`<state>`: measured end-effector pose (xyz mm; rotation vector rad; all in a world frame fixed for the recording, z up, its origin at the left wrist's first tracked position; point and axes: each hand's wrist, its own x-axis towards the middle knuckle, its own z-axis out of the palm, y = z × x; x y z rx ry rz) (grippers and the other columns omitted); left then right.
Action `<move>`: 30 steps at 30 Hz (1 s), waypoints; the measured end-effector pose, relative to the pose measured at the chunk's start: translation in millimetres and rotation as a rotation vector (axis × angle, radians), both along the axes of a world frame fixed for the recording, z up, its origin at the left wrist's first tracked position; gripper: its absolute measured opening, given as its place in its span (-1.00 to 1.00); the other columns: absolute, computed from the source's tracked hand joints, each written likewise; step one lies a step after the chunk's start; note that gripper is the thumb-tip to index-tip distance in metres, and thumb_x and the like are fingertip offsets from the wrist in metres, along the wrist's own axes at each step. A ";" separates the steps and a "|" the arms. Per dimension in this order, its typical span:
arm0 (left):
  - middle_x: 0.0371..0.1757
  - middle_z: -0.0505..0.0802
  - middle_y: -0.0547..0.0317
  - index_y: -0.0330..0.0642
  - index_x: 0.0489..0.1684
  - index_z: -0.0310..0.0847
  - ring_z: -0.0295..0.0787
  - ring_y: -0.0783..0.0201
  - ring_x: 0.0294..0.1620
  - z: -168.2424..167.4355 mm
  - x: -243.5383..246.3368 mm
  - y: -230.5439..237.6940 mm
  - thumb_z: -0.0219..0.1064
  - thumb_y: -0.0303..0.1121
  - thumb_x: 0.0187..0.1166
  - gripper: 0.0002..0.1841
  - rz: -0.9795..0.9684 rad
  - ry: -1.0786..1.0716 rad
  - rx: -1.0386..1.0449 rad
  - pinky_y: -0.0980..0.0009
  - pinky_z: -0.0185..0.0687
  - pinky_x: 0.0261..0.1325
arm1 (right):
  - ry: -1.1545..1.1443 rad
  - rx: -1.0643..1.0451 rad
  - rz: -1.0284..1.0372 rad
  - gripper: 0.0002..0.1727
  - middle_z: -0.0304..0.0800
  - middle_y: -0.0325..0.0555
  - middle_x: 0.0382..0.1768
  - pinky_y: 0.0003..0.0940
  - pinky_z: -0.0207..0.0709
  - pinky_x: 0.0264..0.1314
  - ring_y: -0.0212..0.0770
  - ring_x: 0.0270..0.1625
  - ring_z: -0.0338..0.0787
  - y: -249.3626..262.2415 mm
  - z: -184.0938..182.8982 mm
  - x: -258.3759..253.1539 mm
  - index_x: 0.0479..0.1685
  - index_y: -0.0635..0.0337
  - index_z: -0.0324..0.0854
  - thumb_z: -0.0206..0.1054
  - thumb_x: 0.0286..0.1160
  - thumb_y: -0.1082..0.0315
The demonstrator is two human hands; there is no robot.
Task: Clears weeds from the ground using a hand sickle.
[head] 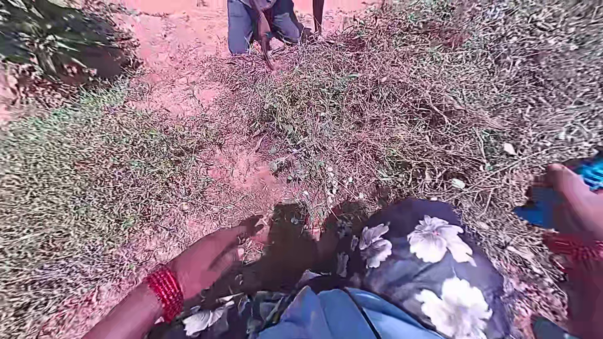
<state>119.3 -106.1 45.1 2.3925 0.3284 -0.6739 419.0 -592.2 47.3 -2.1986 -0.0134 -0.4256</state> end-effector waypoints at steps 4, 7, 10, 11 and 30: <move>0.58 0.61 -0.21 -0.47 0.66 0.31 0.55 0.17 0.61 9.3 59.2 -78.6 0.06 -0.05 0.75 -0.32 0.262 -0.416 -0.387 0.27 0.41 0.64 | 0.190 0.330 0.833 0.19 0.57 -0.35 -0.19 -0.54 0.68 -0.49 -0.54 -0.51 0.67 156.7 41.2 -2.7 0.87 -0.12 -0.37 0.39 0.16 0.35; 0.56 0.63 -0.05 -0.50 0.74 0.07 0.60 0.34 0.51 16.7 95.3 -110.9 0.06 0.20 0.72 -0.11 0.628 -0.651 -0.853 0.39 0.52 0.51 | 0.591 0.358 1.271 0.17 0.65 -0.22 -0.35 -0.53 0.64 -0.56 -0.47 -0.58 0.68 249.1 52.3 -39.1 0.89 -0.05 -0.49 0.28 0.26 0.47; -0.11 0.83 0.21 -0.32 0.25 0.40 0.81 0.47 -0.06 18.9 108.0 -112.3 -0.19 -0.21 0.88 -0.62 1.002 -0.973 -1.123 0.50 0.75 0.08 | 0.720 0.224 1.609 0.01 0.56 0.27 0.39 -0.29 0.60 0.31 -0.25 0.24 0.71 297.5 47.0 -76.6 0.92 0.21 -0.46 0.15 0.50 0.43; -0.31 0.86 0.22 -0.26 -0.01 0.53 0.85 0.45 -0.25 15.3 108.3 -107.2 -0.23 -0.33 0.88 -0.64 1.193 -1.053 -1.141 0.50 0.81 -0.09 | 0.701 0.198 1.720 -0.01 0.41 0.40 0.57 -0.19 0.48 0.53 -0.13 0.46 0.63 309.5 40.1 -80.3 0.94 0.20 -0.52 0.11 0.59 0.35; -0.65 0.61 0.25 -0.25 -0.21 0.41 0.56 0.47 -0.78 -125.6 104.6 -29.0 0.08 -0.50 0.77 -0.89 1.821 -0.612 -0.691 0.60 0.57 -0.67 | 0.281 -1.268 1.232 -0.52 0.59 0.31 0.51 0.30 -0.10 0.79 0.26 0.65 0.48 248.3 -205.3 154.0 0.59 0.34 0.49 0.03 0.84 0.28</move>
